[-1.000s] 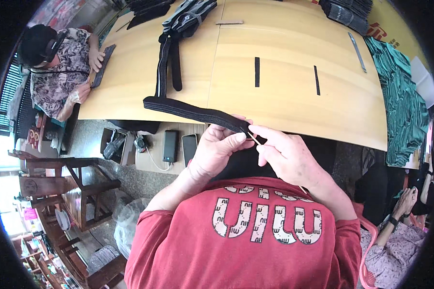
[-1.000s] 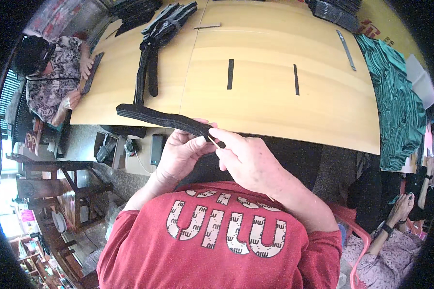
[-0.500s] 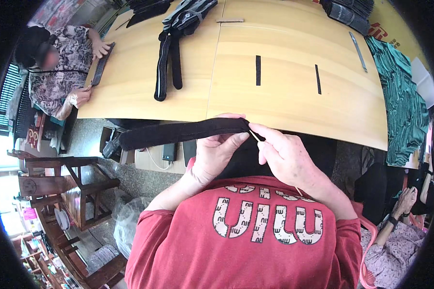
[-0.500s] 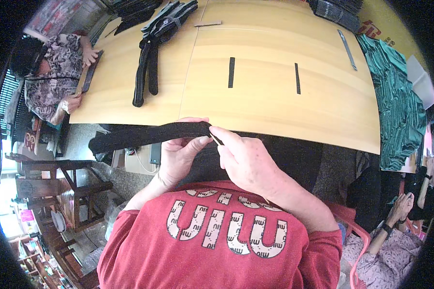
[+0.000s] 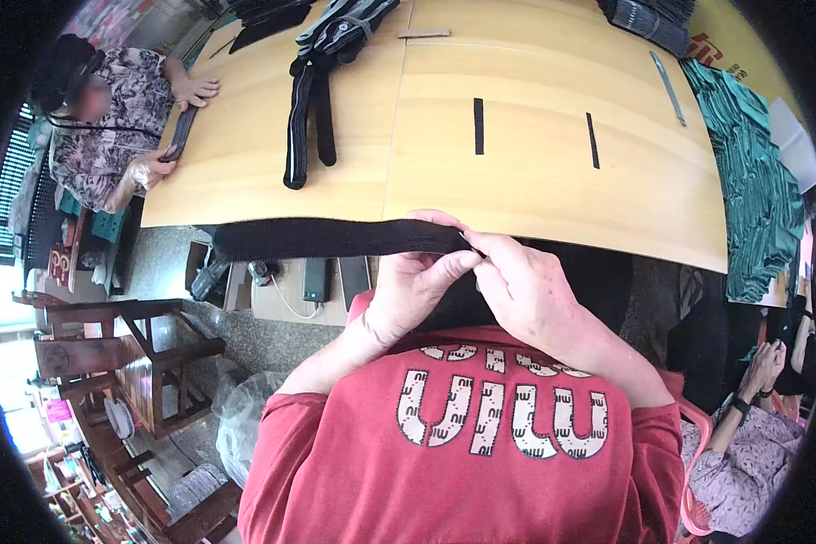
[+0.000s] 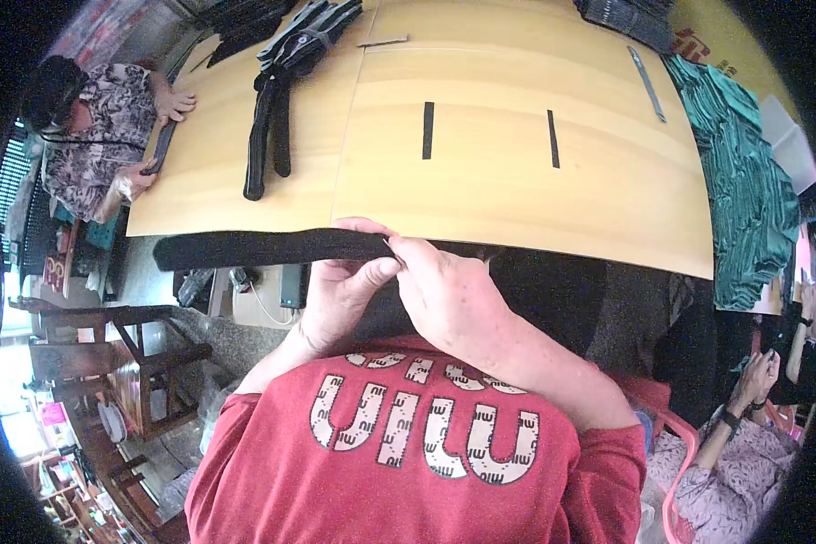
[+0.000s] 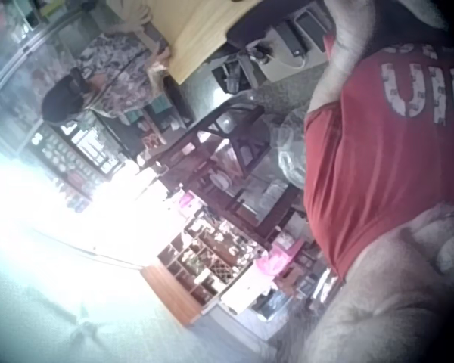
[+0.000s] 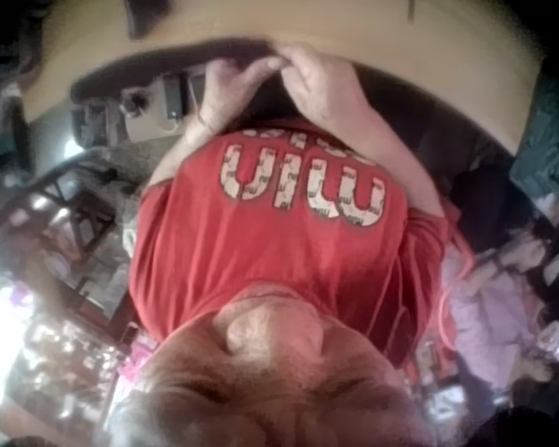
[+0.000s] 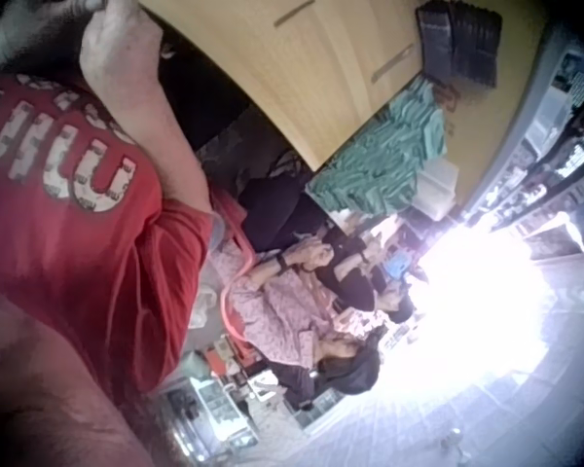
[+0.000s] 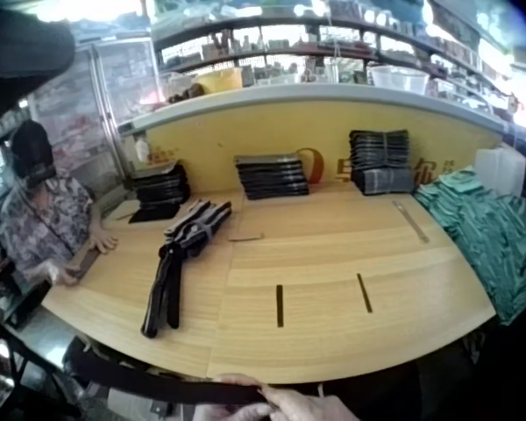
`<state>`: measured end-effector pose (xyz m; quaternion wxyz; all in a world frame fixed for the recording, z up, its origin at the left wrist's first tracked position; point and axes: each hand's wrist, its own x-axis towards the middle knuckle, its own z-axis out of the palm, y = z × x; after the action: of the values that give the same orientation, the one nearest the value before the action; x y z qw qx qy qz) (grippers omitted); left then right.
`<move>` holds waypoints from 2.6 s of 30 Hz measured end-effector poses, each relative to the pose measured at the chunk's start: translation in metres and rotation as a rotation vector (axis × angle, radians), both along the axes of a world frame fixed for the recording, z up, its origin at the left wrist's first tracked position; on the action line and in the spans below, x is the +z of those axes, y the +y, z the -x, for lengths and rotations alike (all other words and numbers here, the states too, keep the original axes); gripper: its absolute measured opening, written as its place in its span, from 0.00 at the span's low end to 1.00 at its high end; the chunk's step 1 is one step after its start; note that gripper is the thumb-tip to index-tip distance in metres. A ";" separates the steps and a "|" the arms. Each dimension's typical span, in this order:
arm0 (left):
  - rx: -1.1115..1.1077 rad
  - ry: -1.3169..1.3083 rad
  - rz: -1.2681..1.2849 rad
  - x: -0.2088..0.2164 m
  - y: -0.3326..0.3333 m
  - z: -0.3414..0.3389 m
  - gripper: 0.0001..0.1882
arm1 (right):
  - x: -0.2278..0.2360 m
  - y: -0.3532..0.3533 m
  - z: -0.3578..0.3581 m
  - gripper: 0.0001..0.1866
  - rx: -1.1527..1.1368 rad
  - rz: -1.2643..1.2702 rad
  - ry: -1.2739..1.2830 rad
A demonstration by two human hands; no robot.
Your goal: The person assembles black elastic bands by inserting metal rods into their ends. They then stack the assembled bands into a neat pile on the table. The person repeats this process for multiple bands, handling them one at a time.
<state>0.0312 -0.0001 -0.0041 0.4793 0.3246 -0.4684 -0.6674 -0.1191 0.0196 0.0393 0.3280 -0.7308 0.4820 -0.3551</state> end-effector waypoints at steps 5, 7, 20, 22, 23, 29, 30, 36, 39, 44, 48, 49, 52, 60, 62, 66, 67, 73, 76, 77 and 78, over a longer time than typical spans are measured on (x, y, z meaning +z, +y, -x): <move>-0.153 -0.409 0.241 0.010 -0.007 -0.015 0.16 | 0.007 -0.004 0.014 0.07 0.129 -0.217 -0.010; -0.212 -0.474 0.252 0.023 -0.005 -0.015 0.16 | 0.011 -0.011 0.020 0.08 0.200 -0.350 -0.038; -0.165 0.267 -0.470 0.007 -0.007 -0.011 0.19 | 0.018 -0.015 0.028 0.13 0.169 -0.612 -0.133; -0.194 0.201 -0.470 0.010 -0.005 -0.009 0.19 | 0.025 -0.010 0.026 0.14 0.144 -0.407 0.065; -0.229 0.148 -0.458 0.012 -0.005 -0.009 0.19 | 0.019 -0.008 0.025 0.14 0.155 -0.378 0.071; -0.648 -0.226 -0.283 0.039 -0.010 -0.003 0.20 | 0.016 -0.003 0.028 0.12 0.453 -0.164 0.261; -0.713 -0.278 -0.293 0.049 -0.012 -0.001 0.20 | 0.020 -0.003 0.032 0.12 0.494 -0.218 0.209; -1.081 -0.657 -0.043 0.082 -0.017 0.009 0.19 | 0.031 0.004 0.048 0.10 0.646 -0.166 0.207; -1.082 -0.840 0.228 0.095 -0.018 0.013 0.17 | 0.040 0.009 0.063 0.09 0.618 -0.040 0.280; -1.146 -1.028 0.059 0.105 -0.021 0.026 0.17 | 0.039 0.017 0.087 0.10 0.484 -0.033 0.297; -0.805 -0.819 0.225 0.074 -0.006 0.031 0.14 | 0.038 0.020 0.079 0.15 0.324 -0.169 0.249; -0.767 -0.822 0.268 0.070 -0.005 0.033 0.14 | 0.047 0.020 0.076 0.22 0.329 -0.298 0.300; -0.783 -1.051 0.336 0.086 -0.002 0.042 0.16 | 0.036 0.024 0.068 0.24 0.297 -0.209 0.225; -1.254 -1.061 0.564 0.124 -0.018 0.017 0.19 | 0.049 0.036 0.101 0.13 0.617 -0.059 0.292; -1.284 -1.069 -0.042 0.131 -0.021 -0.012 0.16 | 0.053 0.044 0.129 0.14 0.527 -0.145 0.272; -1.282 -0.948 0.035 0.110 -0.025 -0.058 0.15 | 0.061 0.085 0.167 0.15 0.293 -0.278 0.256; -1.252 -0.970 0.019 0.107 -0.019 -0.073 0.15 | 0.055 0.088 0.174 0.15 0.305 -0.272 0.264; -1.209 -0.929 -0.036 0.103 -0.018 -0.100 0.14 | 0.065 0.109 0.196 0.18 0.276 -0.229 0.247; -1.082 -0.961 -0.183 0.095 -0.016 -0.115 0.16 | 0.071 0.102 0.197 0.19 0.266 -0.268 0.270; -1.003 -1.081 -0.279 0.091 -0.022 -0.131 0.16 | 0.071 0.114 0.218 0.20 -0.045 -0.341 0.288; -0.903 -1.183 -0.378 0.085 -0.021 -0.148 0.15 | 0.075 0.131 0.250 0.21 -0.343 -0.403 0.313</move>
<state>0.1794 -0.0215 0.0809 -0.2338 0.4815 -0.6120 -0.5822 -0.3689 0.1502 0.1145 0.3231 -0.6049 0.7037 -0.1856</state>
